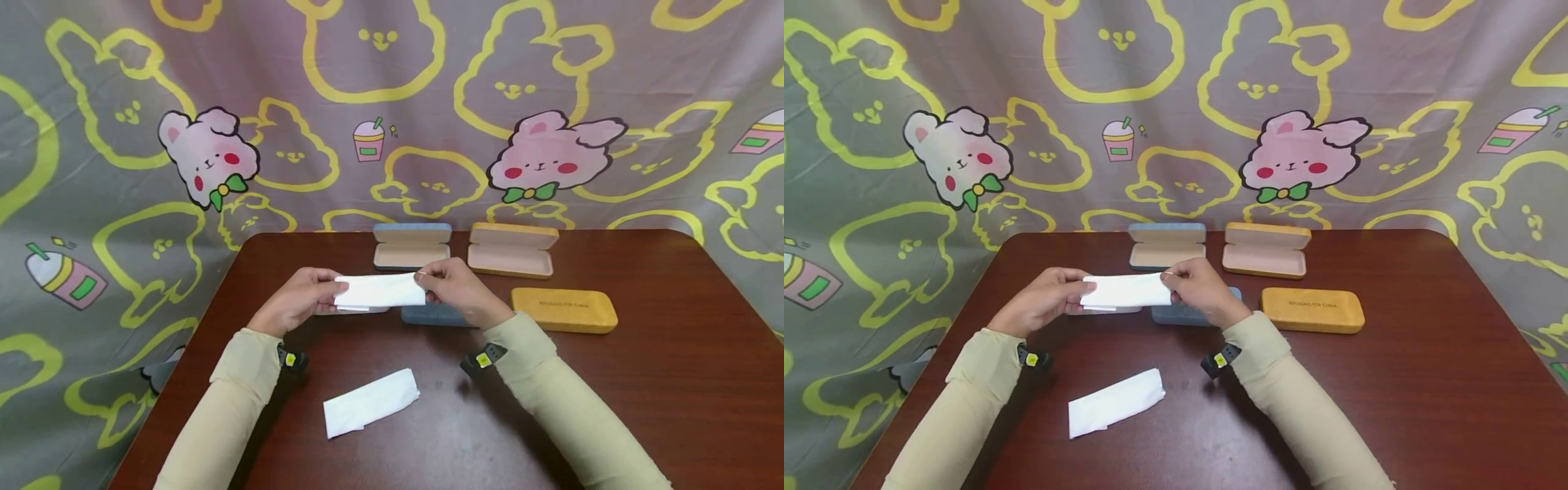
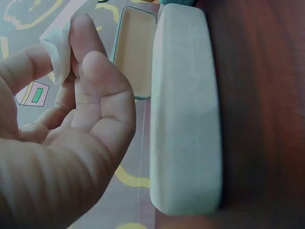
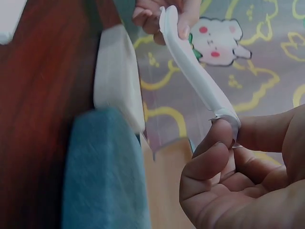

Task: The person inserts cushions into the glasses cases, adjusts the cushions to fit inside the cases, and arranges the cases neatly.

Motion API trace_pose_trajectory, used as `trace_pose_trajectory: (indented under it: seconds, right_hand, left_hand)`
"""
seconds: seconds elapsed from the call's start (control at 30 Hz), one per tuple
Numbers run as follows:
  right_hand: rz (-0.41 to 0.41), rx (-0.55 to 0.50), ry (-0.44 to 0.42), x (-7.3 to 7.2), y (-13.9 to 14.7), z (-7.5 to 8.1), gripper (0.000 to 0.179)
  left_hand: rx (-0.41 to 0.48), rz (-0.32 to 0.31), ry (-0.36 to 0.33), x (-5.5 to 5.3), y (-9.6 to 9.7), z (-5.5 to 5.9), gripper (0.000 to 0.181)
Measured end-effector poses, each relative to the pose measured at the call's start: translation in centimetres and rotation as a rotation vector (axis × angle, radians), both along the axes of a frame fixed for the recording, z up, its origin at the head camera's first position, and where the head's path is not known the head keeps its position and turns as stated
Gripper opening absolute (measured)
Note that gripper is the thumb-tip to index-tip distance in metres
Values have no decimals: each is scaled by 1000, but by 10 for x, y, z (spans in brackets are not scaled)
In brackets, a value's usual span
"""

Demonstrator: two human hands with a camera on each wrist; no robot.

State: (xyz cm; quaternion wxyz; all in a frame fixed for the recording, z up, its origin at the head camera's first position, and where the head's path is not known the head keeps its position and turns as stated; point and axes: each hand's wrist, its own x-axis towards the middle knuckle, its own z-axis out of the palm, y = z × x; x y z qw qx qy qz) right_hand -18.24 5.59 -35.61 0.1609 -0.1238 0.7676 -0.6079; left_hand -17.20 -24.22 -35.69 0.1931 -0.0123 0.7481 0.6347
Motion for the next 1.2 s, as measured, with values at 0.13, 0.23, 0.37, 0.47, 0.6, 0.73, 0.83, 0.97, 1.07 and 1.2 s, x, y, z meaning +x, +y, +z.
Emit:
trace_pose_trajectory:
  seconds: [0.13, 0.23, 0.37, 0.47, 0.6, 0.73, 0.83, 0.97, 1.07, 1.2]
  right_hand:
    - [-8, 11, -1, -12, 8, 3, 20]
    - [-16, 33, 0, -20, 12, 6, 20]
    - [-43, 65, -12, -31, 16, 8, 21]
    - [-73, 92, -29, -38, 18, 7, 21]
    - [-82, 125, -29, -47, 19, 5, 21]
    - [-94, 144, -28, -58, 20, 2, 22]
    - [-113, 162, -40, -66, 22, 0, 23]
    - [-136, 152, -50, -74, 25, -3, 24]
    - [-140, 146, -22, -78, 27, -7, 25]
    - [-141, 208, 63, -85, 27, -14, 27]
  left_hand:
    - [-35, 23, 5, -14, 9, 5, 34]
    - [-64, 32, 8, -26, 15, 8, 33]
    - [-78, 29, 21, -39, 22, 10, 31]
    - [-61, 29, 27, -46, 26, 10, 28]
    - [-37, 38, 21, -54, 30, 9, 25]
    - [-48, 55, 23, -62, 34, 8, 24]
    - [-60, 76, 17, -69, 37, 5, 25]
    - [-113, 94, 34, -76, 45, 2, 28]
    - [-173, 108, 53, -80, 52, 1, 28]
    - [-222, 136, 78, -87, 59, 1, 31]
